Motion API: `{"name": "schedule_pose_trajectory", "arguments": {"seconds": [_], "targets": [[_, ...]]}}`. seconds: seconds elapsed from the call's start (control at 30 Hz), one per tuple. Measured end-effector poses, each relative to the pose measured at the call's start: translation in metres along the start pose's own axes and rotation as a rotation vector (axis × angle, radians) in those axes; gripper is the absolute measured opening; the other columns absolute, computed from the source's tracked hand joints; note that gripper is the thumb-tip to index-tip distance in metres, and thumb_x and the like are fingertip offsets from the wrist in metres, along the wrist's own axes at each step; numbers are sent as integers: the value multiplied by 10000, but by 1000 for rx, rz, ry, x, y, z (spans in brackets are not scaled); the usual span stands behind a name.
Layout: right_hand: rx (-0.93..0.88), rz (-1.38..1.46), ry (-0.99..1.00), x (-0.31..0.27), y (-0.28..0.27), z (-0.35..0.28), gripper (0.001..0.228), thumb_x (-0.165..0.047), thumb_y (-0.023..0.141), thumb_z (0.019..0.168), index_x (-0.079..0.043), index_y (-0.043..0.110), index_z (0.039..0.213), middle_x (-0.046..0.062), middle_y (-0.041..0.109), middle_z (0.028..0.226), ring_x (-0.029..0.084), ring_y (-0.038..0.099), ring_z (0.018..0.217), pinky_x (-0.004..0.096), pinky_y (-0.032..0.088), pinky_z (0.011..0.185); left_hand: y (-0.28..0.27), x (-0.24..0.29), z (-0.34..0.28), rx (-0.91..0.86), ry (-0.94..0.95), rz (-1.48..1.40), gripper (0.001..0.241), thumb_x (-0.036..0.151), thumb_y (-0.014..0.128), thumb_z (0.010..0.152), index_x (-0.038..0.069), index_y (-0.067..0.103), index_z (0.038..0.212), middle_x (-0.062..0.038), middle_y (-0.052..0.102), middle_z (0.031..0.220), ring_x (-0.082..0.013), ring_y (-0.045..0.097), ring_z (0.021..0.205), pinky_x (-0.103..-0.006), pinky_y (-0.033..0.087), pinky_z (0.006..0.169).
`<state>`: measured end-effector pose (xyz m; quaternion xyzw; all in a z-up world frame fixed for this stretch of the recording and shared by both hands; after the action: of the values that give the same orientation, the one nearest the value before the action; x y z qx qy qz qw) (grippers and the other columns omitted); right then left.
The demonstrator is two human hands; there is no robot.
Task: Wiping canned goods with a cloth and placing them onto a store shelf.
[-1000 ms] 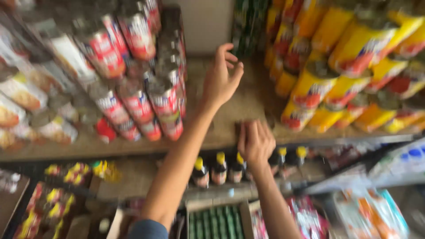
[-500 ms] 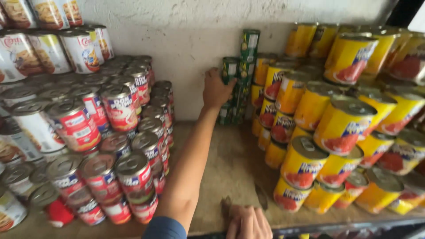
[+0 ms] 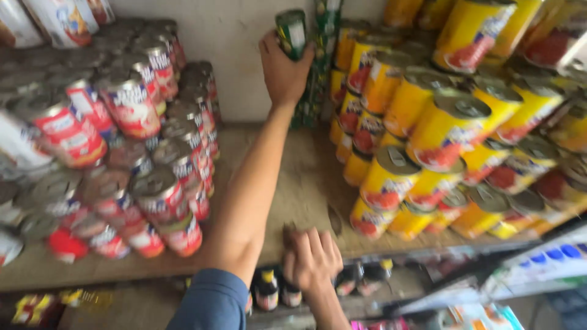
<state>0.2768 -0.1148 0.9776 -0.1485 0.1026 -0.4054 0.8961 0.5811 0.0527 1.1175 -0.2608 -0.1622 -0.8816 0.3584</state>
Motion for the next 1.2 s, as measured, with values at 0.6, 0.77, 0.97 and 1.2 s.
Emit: {"name": "schedule_pose_trajectory", "arguments": {"seconds": [0.6, 0.77, 0.97, 1.2], "targets": [[148, 500, 430, -2, -178, -63, 384, -258, 398, 1134, -2, 295, 1403, 162, 470, 1110, 263, 433, 1076, 420, 291, 1017, -234, 232, -391, -541, -747, -632, 769, 359, 662, 993, 33, 259, 1562, -220, 388, 1542, -251, 351, 1415, -488, 242, 1231], [-164, 376, 385, -116, -199, -99, 439, -249, 465, 1071, 41, 432, 1398, 205, 464, 1289, 427, 441, 1246, 536, 288, 1168, -290, 236, -440, -549, -965, -702, 575, 350, 598, 1011, 126, 398, 1502, -101, 506, 1366, -188, 489, 1212, -365, 409, 1052], [-235, 411, 354, -199, -214, -137, 495, -102, 353, 1072, 87, 381, 1529, 374, 308, 1576, 583, 310, 1464, 639, 270, 1201, -347, 223, -439, -486, -1101, -625, 643, 311, 608, 1014, 121, 334, 1563, -160, 423, 1474, -221, 447, 1275, -410, 358, 1136], [-239, 335, 375, -223, -220, -148, 618, -294, 465, 1070, 82, 354, 1548, 387, 221, 1625, 612, 196, 1493, 649, 276, 1189, -372, 279, -418, -683, -1282, -497, 844, 417, 608, 980, 106, 160, 1624, -219, 191, 1649, -303, 277, 1510, -433, 228, 1232]]}}
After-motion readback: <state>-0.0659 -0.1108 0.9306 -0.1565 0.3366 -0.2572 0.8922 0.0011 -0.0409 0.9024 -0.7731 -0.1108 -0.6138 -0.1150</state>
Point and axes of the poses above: each hand's wrist, its own z-axis towards the middle knuckle, its own y-axis out of the palm, x = y × z, the point moved 8 cm from there along z, towards the middle knuckle
